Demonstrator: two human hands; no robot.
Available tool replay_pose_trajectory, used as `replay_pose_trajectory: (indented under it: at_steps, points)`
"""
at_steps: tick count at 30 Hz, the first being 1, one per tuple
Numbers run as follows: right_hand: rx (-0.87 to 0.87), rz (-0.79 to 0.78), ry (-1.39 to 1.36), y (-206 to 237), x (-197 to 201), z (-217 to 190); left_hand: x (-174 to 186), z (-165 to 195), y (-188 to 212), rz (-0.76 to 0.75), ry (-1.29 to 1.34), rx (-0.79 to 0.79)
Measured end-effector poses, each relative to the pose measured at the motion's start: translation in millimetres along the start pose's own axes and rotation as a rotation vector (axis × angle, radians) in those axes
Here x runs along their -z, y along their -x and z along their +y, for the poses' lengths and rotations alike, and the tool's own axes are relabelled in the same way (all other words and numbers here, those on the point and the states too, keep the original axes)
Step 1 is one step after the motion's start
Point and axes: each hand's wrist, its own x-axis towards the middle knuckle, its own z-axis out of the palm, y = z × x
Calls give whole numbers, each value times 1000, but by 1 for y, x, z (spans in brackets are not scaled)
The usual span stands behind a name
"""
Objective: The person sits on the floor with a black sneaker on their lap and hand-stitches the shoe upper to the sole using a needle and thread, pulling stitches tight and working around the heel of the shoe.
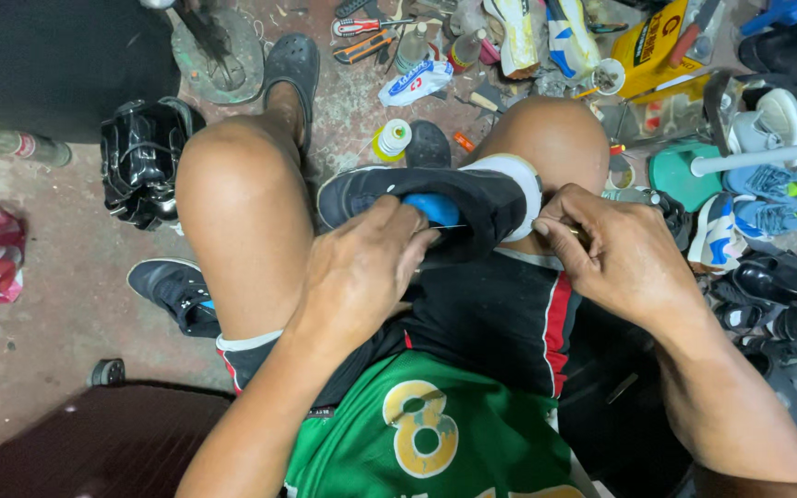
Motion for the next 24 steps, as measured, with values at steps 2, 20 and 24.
replay_pose_trajectory:
  at_steps: [2, 20, 24]
  points:
    - [27, 5, -5, 0, 1, 0, 5, -1, 7, 0, 163, 62]
    - [458, 84, 58, -16, -4, -17, -38, -32, 1, -81, 466, 303]
    - [575, 11, 27, -27, 1, -19, -50, -47, -4, -242, 1145, 518]
